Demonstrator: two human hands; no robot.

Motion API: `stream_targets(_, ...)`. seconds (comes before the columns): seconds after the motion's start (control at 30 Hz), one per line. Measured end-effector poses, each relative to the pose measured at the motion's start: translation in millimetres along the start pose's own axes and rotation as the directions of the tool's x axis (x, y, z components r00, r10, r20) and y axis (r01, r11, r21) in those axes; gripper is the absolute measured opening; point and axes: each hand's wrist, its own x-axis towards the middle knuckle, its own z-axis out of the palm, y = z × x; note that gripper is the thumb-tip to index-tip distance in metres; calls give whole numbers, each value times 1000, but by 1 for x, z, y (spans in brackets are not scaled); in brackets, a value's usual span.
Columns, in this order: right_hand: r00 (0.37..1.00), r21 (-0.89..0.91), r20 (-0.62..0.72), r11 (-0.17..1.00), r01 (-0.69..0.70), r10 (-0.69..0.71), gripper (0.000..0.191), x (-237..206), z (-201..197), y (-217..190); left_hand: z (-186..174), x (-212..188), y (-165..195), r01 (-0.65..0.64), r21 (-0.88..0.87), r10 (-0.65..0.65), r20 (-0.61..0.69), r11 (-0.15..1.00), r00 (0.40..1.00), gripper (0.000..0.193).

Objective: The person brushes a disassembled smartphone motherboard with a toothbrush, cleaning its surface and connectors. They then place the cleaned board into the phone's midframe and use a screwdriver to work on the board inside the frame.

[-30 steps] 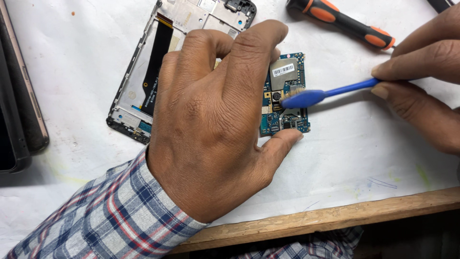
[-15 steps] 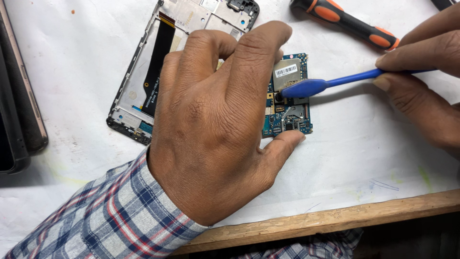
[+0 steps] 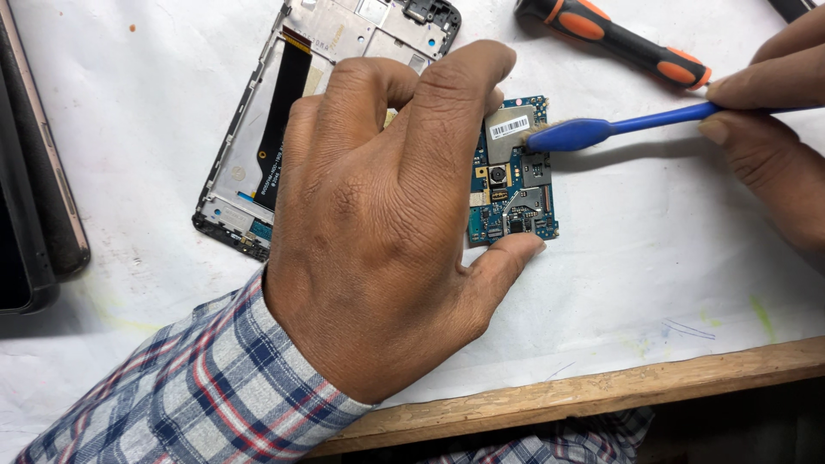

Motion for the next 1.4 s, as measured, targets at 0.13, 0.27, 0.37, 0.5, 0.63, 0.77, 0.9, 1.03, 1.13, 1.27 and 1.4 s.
stream_targets(0.13, 997, 35, 36, 997, -70, 69, 27, -7, 15, 18, 1, 0, 0, 1, -5, -1, -6, 1000, 1000, 90)
stream_targets(0.27, 991, -31, 95, 995, -93, 96, 30, -5, 16, 21, 0, 0, 0, 2, -7, -2, -8, 1000, 1000, 90)
stream_targets(0.37, 989, -48, 108, 994, -95, 100, 28, 0, 11, 14, 0, 0, 1, 10, -5, -10, -2, 1000, 1000, 89)
stream_targets(0.5, 998, -12, 30, 998, 56, -55, 27, 7, -3, -4, 1, 1, 1, 1, -15, -1, 4, 1000, 1000, 89)
stream_targets(0.63, 992, 51, -33, 991, 125, -124, 25, 10, -13, -21, 0, 1, 1, 8, -9, -8, 6, 1000, 1000, 89)
stream_targets(0.77, 991, 73, -25, 988, 133, -131, 24, 12, -17, -27, 1, 1, 1, 7, -11, -7, 3, 1000, 1000, 89)
stream_targets(0.9, 982, 62, -13, 980, 191, -191, 27, 13, -16, -21, 1, 1, 1, 8, -2, -8, 4, 1000, 1000, 89)
stream_targets(1.03, 983, 62, 29, 982, 181, -183, 29, 6, -15, -15, 1, 1, 1, 5, -11, -5, 0, 1000, 1000, 90)
stream_targets(1.13, 991, 53, 30, 990, 128, -130, 30, -1, -12, -17, 1, 0, 1, 7, -9, -7, 1, 1000, 1000, 90)
stream_targets(1.27, 989, 35, 39, 990, 139, -141, 32, 1, -11, -16, 1, 0, 2, 21, -3, -21, 4, 1000, 1000, 91)
stream_targets(1.4, 981, 40, 44, 982, 187, -189, 31, 8, -14, -14, 1, 0, 1, 15, -6, -15, 1, 1000, 1000, 90)
